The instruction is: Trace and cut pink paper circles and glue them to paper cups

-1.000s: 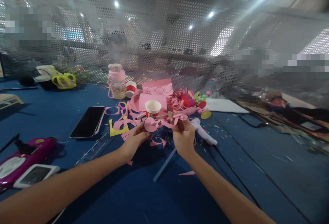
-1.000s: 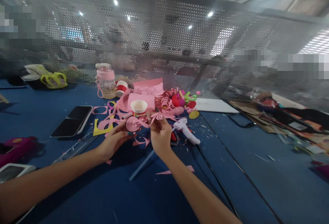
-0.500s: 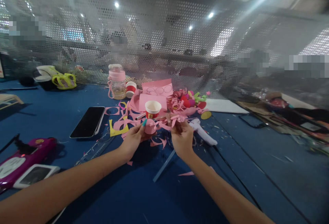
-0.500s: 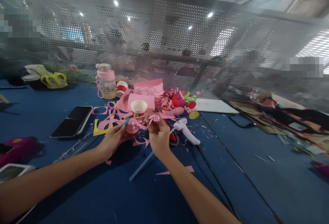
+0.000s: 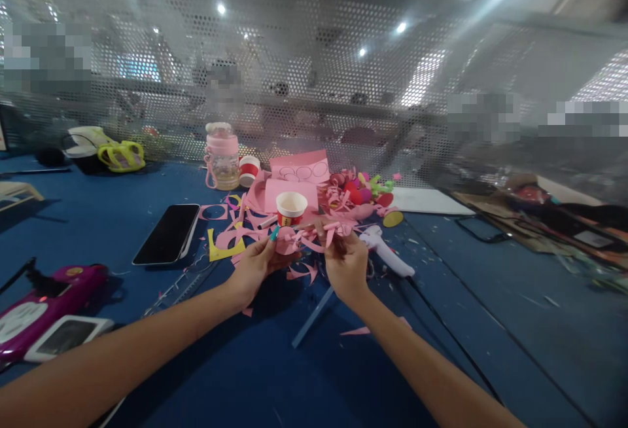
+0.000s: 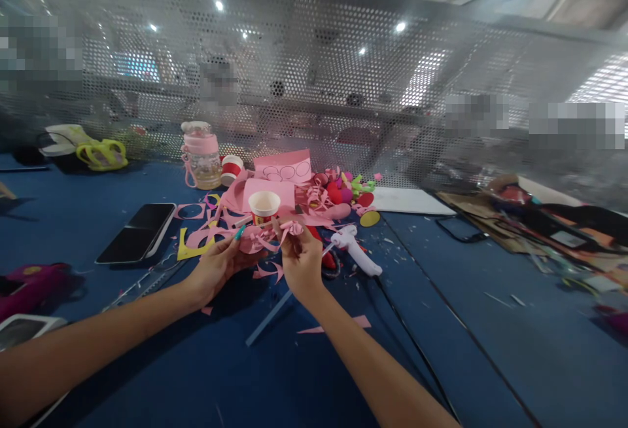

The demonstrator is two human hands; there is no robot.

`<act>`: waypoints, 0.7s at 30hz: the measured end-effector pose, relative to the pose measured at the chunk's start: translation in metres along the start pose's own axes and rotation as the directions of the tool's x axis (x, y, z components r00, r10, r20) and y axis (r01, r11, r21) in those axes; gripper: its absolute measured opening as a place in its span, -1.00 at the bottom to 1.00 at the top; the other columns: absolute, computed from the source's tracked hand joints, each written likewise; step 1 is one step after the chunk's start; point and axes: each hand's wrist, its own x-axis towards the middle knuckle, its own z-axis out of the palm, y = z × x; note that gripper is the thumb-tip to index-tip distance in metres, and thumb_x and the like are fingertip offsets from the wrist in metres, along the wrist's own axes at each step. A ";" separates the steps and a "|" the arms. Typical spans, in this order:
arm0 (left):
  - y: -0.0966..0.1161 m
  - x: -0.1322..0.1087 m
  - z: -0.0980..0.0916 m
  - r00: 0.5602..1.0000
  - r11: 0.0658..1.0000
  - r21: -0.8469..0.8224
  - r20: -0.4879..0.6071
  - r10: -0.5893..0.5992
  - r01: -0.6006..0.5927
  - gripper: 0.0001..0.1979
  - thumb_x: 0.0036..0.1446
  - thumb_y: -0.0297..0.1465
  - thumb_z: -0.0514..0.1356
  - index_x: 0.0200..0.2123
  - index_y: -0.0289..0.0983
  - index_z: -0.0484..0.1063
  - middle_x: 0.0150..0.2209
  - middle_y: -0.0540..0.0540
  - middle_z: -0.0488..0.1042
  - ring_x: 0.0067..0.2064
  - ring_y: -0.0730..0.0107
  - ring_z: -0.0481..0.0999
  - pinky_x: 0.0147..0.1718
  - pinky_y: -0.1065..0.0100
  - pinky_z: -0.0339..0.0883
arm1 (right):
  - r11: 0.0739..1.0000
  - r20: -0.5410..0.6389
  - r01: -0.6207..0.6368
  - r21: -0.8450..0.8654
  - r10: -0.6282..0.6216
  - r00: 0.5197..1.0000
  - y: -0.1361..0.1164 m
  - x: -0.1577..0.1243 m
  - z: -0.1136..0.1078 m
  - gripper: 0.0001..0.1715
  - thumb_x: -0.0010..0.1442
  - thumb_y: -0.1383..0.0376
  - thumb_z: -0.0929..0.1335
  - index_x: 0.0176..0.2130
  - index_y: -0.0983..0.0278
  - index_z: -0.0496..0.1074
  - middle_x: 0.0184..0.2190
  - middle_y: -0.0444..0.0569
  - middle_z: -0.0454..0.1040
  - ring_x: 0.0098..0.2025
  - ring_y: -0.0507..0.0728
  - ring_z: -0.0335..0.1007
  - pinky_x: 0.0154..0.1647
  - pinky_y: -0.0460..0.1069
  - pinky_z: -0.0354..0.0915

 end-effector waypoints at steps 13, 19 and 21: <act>-0.001 0.000 -0.001 0.999 0.997 -0.071 -0.024 0.026 -0.028 -0.59 -0.19 -0.13 0.37 -0.34 -0.31 0.47 -0.36 -0.13 0.57 -0.23 0.15 0.55 -0.15 0.14 0.36 | 0.997 -0.040 -0.071 0.011 0.071 0.997 -0.006 0.000 0.000 -0.90 0.10 0.27 0.35 -0.43 0.23 0.36 -0.52 -0.13 0.44 -0.44 0.07 0.44 -0.25 0.00 0.43; 0.000 0.000 -0.001 1.000 0.994 -0.105 -0.013 0.007 -0.008 -0.57 -0.08 -0.06 0.28 -0.29 -0.30 0.48 -0.26 -0.17 0.56 -0.13 0.11 0.49 -0.15 0.16 0.33 | 0.995 -0.043 -0.094 0.032 0.095 0.995 -0.008 0.002 0.002 -0.91 0.10 0.27 0.36 -0.41 0.24 0.37 -0.51 -0.13 0.46 -0.44 0.06 0.43 -0.33 -0.05 0.40; 0.001 -0.001 -0.001 1.000 0.996 -0.088 0.006 -0.009 0.009 -0.56 -0.06 -0.04 0.25 -0.30 -0.31 0.49 -0.25 -0.19 0.56 -0.07 0.05 0.46 -0.12 0.14 0.31 | 0.995 -0.035 -0.091 0.041 0.092 0.995 -0.008 0.002 0.002 -0.90 0.11 0.28 0.36 -0.42 0.24 0.37 -0.51 -0.13 0.46 -0.43 0.06 0.44 -0.29 -0.04 0.41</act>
